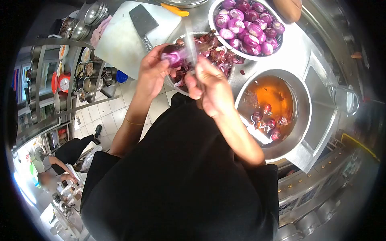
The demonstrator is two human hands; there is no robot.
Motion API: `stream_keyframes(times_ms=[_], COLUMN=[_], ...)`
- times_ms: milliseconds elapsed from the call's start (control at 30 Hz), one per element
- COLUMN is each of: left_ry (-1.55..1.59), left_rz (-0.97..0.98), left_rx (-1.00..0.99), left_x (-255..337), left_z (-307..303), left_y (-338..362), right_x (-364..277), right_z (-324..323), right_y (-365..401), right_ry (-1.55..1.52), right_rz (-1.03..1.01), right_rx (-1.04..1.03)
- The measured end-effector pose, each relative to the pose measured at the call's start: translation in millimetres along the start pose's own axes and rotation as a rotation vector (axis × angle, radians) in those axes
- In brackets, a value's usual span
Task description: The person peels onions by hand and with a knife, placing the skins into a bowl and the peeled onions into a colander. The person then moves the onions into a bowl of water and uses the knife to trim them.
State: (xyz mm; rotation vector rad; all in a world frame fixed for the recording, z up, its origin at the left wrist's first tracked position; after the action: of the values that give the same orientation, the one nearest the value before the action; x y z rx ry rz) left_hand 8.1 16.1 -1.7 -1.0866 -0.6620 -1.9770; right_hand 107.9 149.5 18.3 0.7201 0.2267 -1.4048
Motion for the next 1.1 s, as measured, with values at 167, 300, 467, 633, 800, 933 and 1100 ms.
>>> stream_keyframes(times_ms=[167,300,467,633,800,933,1100], left_ry=[-0.023,0.225,0.332,-0.032,-0.244,-0.253,-0.337], left_rz=[-0.027,-0.095,-0.169,-0.001,0.126,0.125,0.153], left_rx=[-0.104,-0.139,-0.104,-0.007,-0.006,-0.033,-0.03], left_x=[14,16,2,6,15,19,25], left_z=[-29,-15,-11,0,11,19,26], left_y=[8,4,5,1,0,2,5], right_x=[-35,-10,1,-11,-26,-25,-25], right_z=[-28,-44,-58,-48,4,6,8], right_y=[-7,-27,-30,-17,13,14,16], right_ry=[0.065,0.769,0.958,1.044,1.301,1.325,1.366], right_rz=[-0.178,-0.083,-0.165,-0.394,-0.609,-0.674,-0.79], right_rx=[0.042,0.28,0.295,0.248,0.142,0.124,0.123])
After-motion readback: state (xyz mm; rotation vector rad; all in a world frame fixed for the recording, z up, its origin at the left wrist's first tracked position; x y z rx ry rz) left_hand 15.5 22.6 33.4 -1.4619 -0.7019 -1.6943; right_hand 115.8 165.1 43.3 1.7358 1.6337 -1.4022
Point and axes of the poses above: each hand's wrist, its own y-axis away from the middle knuckle, its own z-axis out of the palm, x = y × z, the point moved 3 cm from there along -y, towards the middle knuckle
